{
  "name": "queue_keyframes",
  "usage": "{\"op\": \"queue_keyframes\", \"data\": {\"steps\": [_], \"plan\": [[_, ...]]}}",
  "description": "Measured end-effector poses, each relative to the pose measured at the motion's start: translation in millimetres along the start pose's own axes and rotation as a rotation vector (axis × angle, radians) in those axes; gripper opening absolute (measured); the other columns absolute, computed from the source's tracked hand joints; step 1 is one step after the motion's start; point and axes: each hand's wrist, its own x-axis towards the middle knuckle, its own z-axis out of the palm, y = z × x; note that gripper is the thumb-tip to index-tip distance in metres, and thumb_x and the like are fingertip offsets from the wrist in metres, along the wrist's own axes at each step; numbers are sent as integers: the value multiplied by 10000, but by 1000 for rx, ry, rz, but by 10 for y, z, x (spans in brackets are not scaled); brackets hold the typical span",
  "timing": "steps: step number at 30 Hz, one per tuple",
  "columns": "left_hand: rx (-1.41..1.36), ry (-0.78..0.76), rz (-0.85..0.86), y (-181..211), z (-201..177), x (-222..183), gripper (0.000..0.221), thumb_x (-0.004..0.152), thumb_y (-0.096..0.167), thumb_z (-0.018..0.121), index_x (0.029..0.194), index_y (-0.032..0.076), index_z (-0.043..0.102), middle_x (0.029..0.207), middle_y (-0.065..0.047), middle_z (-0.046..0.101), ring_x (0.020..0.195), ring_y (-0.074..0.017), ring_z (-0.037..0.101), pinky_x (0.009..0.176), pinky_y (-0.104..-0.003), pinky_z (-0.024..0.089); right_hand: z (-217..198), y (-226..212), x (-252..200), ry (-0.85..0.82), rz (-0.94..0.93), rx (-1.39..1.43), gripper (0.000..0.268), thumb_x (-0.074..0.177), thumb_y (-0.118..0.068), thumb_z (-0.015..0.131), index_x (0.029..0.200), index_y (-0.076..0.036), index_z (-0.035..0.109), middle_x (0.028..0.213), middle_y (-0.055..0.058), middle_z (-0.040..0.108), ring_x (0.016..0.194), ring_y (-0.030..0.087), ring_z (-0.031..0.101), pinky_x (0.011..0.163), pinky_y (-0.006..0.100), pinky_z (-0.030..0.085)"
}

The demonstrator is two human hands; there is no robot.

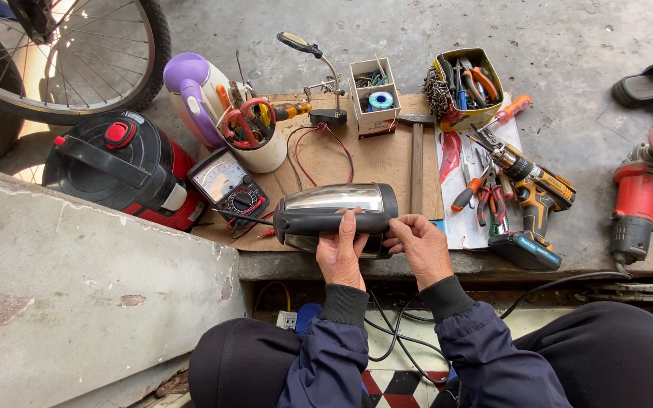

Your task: Reassembling and modifying a kettle handle using a power drill and an angle grinder.

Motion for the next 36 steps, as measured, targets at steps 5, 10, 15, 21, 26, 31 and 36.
{"op": "queue_keyframes", "data": {"steps": [5,10,15,21,26,31,36], "plan": [[21,-6,2,3,2,2,365,1004,221,846,1313,76,718,1215,-175,841,1254,-264,771,1065,-450,653,-25,-27,33,-6,-65,-137,167,1009,-119,810,1063,35,773,861,213,791,704,213,790,601,251,653],[14,-5,-4,1,-3,8,368,1001,221,848,1315,82,714,1212,-165,841,1247,-250,772,1061,-438,655,-2,-71,28,-2,-97,-198,153,1010,-110,796,1042,37,773,823,201,786,670,205,787,575,253,648],[-8,-5,-3,-36,-73,71,362,1004,219,850,1306,73,714,1215,-185,837,1256,-285,773,1051,-450,667,6,-80,44,-28,57,-18,230,1020,-158,772,1056,62,718,865,265,789,701,282,816,597,319,677],[0,-1,-1,-9,-74,54,365,1000,243,853,1296,85,709,1203,-174,840,1245,-258,772,1051,-434,661,-466,-351,52,102,22,10,275,1043,-155,653,1066,119,658,898,361,724,810,418,802,749,500,673],[-59,-31,-31,14,-118,68,406,964,178,824,1311,8,700,1238,-196,809,1203,-276,754,1037,-426,641,-2303,-177,1238,619,-251,-225,197,899,-136,630,1010,-27,751,958,156,780,823,231,767,789,328,651],[-105,-66,-30,62,-120,101,386,979,144,770,1318,-21,688,1251,-185,795,1090,-239,743,972,-333,623,-3299,237,1946,832,202,-742,620,929,-447,863,1093,146,786,1104,277,791,977,398,720,874,444,588],[21,-30,14,116,-104,158,443,993,253,733,1342,-15,682,1212,-197,826,1042,-250,776,923,-344,648,-2988,235,1988,455,406,-565,714,881,-335,883,1384,130,681,1389,258,690,1191,374,663,976,440,531]]}}
